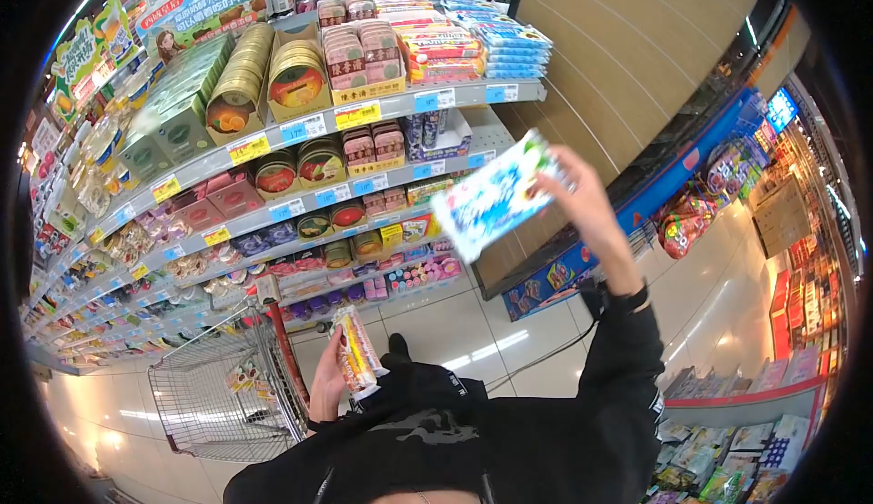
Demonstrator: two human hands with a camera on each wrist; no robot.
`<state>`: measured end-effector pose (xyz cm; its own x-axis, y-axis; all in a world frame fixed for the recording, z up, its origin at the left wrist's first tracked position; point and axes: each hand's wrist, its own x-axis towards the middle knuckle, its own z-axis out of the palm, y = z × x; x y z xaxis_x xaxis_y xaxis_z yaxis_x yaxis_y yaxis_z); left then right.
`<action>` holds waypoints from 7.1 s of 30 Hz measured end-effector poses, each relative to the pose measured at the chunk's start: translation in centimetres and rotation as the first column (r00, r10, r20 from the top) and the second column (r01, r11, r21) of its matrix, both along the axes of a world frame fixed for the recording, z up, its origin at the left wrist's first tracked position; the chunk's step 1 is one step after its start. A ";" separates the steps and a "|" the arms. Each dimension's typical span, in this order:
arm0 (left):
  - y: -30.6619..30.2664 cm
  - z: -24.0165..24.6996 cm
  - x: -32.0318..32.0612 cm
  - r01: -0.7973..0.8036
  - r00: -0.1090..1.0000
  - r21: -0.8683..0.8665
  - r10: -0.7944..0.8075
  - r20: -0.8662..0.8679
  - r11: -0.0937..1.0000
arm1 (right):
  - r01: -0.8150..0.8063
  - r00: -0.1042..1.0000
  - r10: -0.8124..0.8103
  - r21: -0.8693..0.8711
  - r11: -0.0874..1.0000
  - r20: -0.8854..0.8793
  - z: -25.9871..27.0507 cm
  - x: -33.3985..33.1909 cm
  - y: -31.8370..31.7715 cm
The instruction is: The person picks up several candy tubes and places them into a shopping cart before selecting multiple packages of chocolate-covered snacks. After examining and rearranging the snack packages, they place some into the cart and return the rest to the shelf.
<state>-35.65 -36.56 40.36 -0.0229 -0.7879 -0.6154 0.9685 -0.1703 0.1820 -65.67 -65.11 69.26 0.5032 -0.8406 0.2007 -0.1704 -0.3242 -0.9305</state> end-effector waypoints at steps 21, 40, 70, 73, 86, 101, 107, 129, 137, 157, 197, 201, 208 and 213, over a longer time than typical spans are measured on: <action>-10.0 -2.7 5.1 0.118 0.807 0.220 -0.223 0.546 0.968 | 0.032 0.991 -0.042 0.078 0.996 0.128 11.7 2.8 -40.2; -21.7 0.3 0.9 0.029 0.696 0.317 -0.247 0.674 0.948 | -0.101 0.972 0.109 0.045 0.994 -0.206 7.5 11.5 -52.2; -21.2 -0.3 0.0 -0.112 0.770 0.377 -0.160 0.617 0.920 | -0.125 0.884 0.032 -0.169 0.978 -0.467 4.8 13.6 -62.7; -20.9 -0.3 -0.9 -0.197 0.775 0.382 -0.095 0.624 0.903 | -0.106 0.905 0.029 -0.159 0.982 -0.425 3.6 15.4 -63.7; -21.8 -0.8 -2.7 -0.277 0.778 0.414 -0.050 0.626 0.867 | -0.080 0.895 -0.005 -0.170 0.982 -0.446 3.0 17.8 -65.7; -22.9 -0.3 -3.4 -0.245 0.769 0.460 -0.117 0.629 0.854 | -0.126 0.808 -0.142 -0.403 0.907 -0.572 2.9 19.1 -68.0; -22.6 -0.3 -3.4 -0.243 0.757 0.420 -0.100 0.646 0.874 | -0.132 0.815 -0.140 -0.414 0.900 -0.563 2.8 18.7 -67.7; -22.1 -0.7 2.4 -0.061 0.923 -0.107 0.097 0.374 0.992 | 0.139 0.979 -0.069 -0.384 0.913 0.190 12.6 7.0 -44.7; -22.2 2.7 2.8 0.058 0.930 -0.140 -0.003 0.367 0.988 | 0.655 0.674 -0.186 -0.461 0.599 0.715 6.8 4.2 -27.8; -19.2 6.1 -4.2 0.192 0.963 -0.265 -0.129 0.238 0.945 | -0.044 0.931 -0.174 0.570 0.820 0.322 -20.8 5.9 0.8; -21.2 6.7 -22.9 0.065 0.935 -0.207 0.013 0.355 0.976 | -0.288 0.895 0.041 0.504 0.814 0.444 -25.0 -9.3 -1.2; -20.5 6.6 -21.9 -0.034 0.936 -0.160 0.088 0.341 0.986 | -0.231 0.880 -0.081 0.570 0.789 0.468 -26.0 -10.6 -1.1; -19.6 5.1 -19.9 -0.100 0.907 -0.133 0.145 0.394 0.986 | -0.181 0.826 -0.284 0.706 0.684 0.487 -28.4 -11.8 -0.7; -19.8 4.8 -19.2 -0.213 0.945 -0.114 0.235 0.230 0.970 | -0.164 0.847 -0.226 0.640 0.751 0.482 -28.0 -12.3 -0.3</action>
<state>-54.85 -56.36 45.16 0.3000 -0.8059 -0.5104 0.9057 0.0726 0.4176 -77.92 -65.36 41.22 0.4622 -0.8693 -0.1753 0.3798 0.3727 -0.8467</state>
